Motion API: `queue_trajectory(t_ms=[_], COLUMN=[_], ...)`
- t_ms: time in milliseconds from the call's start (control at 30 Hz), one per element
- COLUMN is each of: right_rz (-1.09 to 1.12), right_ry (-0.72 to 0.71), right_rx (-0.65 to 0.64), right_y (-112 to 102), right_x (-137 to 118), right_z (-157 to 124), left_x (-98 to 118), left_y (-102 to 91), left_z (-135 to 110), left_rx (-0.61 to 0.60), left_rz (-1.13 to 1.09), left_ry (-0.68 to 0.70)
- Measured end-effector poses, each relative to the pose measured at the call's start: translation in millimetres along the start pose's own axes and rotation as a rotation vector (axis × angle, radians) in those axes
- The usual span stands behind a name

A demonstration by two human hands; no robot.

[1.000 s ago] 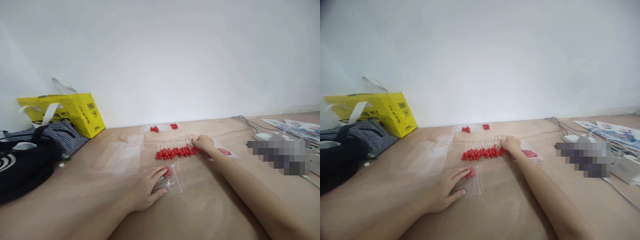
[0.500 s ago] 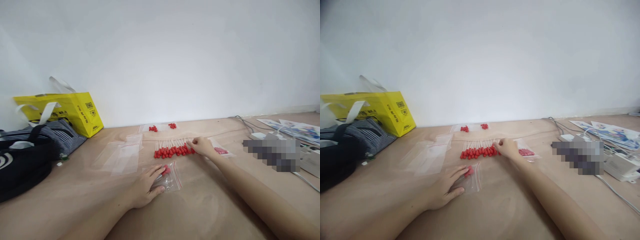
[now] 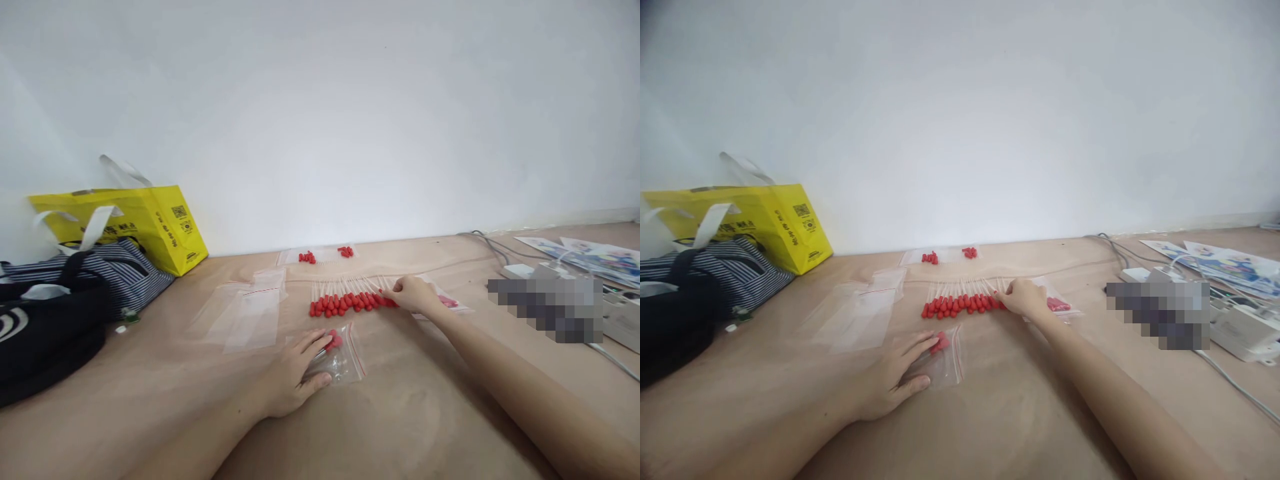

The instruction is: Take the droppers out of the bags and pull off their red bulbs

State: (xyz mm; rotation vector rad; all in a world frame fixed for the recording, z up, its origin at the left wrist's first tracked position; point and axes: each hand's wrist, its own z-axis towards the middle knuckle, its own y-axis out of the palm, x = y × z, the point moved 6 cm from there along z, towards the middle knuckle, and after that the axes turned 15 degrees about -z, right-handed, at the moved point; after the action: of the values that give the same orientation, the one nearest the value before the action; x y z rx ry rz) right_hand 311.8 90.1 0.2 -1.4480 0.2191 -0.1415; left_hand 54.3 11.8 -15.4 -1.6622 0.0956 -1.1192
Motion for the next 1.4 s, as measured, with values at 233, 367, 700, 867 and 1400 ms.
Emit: queue_trajectory(t_ms=[233, 367, 700, 867, 1400], right_rz=[0.46, 0.493, 0.373, 0.457, 0.512], right_ry=[-0.505, -0.703, -0.701, -0.703, -0.81], right_rx=[0.164, 0.092, 0.078, 0.04, 0.07], right_y=[-11, -1, 18, 21, 12], right_x=[-43, -75, -100, -98, -93], right_z=[-60, -86, -86, -86, -92], left_x=[-2, -4, -4, -4, -9], left_y=[-0.2, 0.8, 1.4, 2.2, 3.9], left_z=[0, -1, 1, 0, -1], left_rx=[0.033, 0.05, 0.039, 0.025, -0.008], left_rz=[-0.038, -0.06, -0.038, 0.004, 0.017], left_ry=[0.023, 0.03, 0.033, 0.013, -0.039])
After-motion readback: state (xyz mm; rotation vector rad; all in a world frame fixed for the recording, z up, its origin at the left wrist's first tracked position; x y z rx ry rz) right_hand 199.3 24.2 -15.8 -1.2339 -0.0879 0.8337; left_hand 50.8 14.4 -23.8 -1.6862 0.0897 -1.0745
